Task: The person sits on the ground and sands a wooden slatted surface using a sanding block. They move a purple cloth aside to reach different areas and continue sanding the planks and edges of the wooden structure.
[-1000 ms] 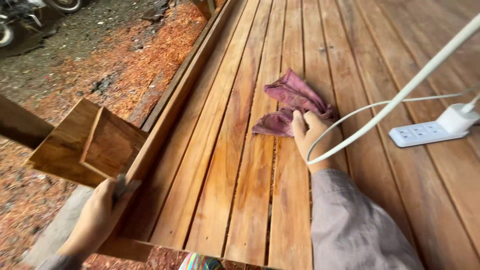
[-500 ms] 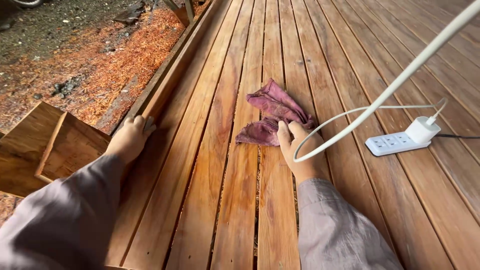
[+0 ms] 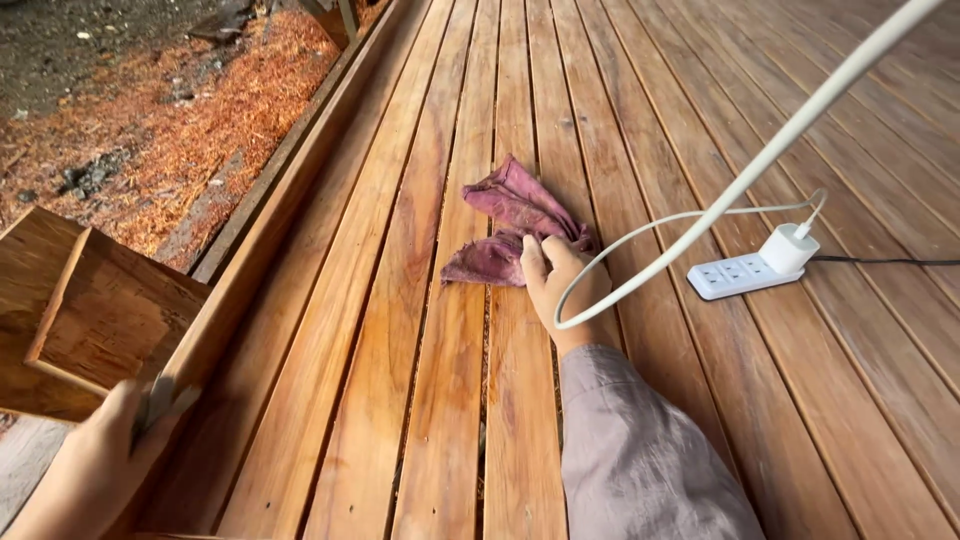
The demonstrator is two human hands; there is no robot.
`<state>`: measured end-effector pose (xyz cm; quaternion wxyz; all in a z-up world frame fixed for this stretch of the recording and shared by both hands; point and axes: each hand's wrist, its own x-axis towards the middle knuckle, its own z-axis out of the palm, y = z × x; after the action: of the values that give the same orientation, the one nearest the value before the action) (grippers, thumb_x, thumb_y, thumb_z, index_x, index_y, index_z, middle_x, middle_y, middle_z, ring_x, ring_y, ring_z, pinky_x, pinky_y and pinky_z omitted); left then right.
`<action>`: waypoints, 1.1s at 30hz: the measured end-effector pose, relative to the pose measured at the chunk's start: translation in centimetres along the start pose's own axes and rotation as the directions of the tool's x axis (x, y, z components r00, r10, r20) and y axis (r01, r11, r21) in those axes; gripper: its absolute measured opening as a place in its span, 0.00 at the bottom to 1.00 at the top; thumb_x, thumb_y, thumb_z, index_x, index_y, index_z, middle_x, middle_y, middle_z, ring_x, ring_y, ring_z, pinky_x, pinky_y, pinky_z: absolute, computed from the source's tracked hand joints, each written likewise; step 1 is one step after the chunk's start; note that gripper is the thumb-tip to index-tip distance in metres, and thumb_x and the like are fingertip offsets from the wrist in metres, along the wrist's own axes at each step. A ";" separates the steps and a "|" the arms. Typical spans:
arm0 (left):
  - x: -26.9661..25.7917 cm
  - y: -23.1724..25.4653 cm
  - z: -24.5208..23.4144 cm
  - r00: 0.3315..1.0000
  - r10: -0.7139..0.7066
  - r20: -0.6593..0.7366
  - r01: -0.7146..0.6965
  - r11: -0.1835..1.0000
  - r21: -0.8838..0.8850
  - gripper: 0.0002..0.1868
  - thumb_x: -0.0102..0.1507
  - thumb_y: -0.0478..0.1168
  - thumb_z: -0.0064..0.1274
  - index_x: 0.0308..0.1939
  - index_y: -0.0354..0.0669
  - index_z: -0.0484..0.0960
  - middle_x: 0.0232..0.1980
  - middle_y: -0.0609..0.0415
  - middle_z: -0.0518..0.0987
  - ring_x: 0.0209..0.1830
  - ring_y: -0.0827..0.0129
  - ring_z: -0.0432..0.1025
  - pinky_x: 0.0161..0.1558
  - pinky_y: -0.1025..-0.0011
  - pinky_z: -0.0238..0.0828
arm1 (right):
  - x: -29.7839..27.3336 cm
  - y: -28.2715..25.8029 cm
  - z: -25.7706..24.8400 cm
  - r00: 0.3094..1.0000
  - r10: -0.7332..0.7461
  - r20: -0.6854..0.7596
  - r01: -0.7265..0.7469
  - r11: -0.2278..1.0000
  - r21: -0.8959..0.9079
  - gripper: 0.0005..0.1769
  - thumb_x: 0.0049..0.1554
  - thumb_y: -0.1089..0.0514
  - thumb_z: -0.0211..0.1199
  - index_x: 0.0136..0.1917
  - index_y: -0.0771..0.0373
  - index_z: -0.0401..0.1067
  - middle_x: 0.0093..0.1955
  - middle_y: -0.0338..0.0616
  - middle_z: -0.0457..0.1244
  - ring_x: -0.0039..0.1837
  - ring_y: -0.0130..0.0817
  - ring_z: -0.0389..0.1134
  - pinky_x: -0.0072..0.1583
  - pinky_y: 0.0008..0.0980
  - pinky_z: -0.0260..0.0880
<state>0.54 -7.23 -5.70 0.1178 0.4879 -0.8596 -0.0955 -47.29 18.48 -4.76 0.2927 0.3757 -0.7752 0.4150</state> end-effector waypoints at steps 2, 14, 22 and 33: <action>-0.9 -1.0 0.4 1.000 -0.028 -0.001 0.028 0.999 0.030 0.17 0.64 0.49 0.57 0.51 0.48 0.72 0.38 0.43 0.85 0.37 0.47 0.81 0.42 0.58 0.76 | 0.1 -0.4 -0.3 1.000 0.003 -0.019 -0.003 1.000 -0.004 0.24 0.63 0.47 0.61 0.29 0.58 0.63 0.26 0.52 0.61 0.30 0.57 0.62 0.33 0.54 0.54; 14.7 4.9 4.4 0.983 0.182 -0.012 -0.182 0.983 0.039 0.19 0.68 0.50 0.50 0.46 0.38 0.66 0.43 0.30 0.81 0.43 0.29 0.75 0.43 0.42 0.67 | 0.1 -0.8 -0.6 0.999 0.037 0.016 -0.036 0.999 -0.006 0.24 0.63 0.45 0.60 0.29 0.56 0.63 0.24 0.51 0.60 0.28 0.55 0.61 0.32 0.53 0.54; 6.0 4.8 0.4 0.996 0.089 -0.014 -0.089 0.996 -0.018 0.21 0.69 0.55 0.50 0.42 0.41 0.63 0.31 0.30 0.79 0.36 0.28 0.73 0.38 0.47 0.65 | 0.1 0.3 0.6 0.988 -0.107 -0.109 0.113 0.992 0.053 0.24 0.62 0.51 0.63 0.28 0.58 0.60 0.24 0.53 0.58 0.27 0.55 0.58 0.32 0.52 0.52; 1.2 -0.8 1.4 0.996 -0.067 0.062 0.056 0.984 0.168 0.20 0.63 0.56 0.55 0.48 0.46 0.76 0.42 0.43 0.89 0.44 0.45 0.85 0.47 0.56 0.79 | 0.2 -1.2 -0.8 0.990 -0.112 -0.089 0.114 0.993 0.021 0.23 0.63 0.48 0.62 0.29 0.56 0.63 0.23 0.52 0.59 0.26 0.54 0.60 0.31 0.52 0.54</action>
<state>0.17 -8.59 -7.15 0.0446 0.5190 -0.8525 -0.0436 -46.31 18.61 -3.71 0.3445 0.4044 -0.7336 0.4238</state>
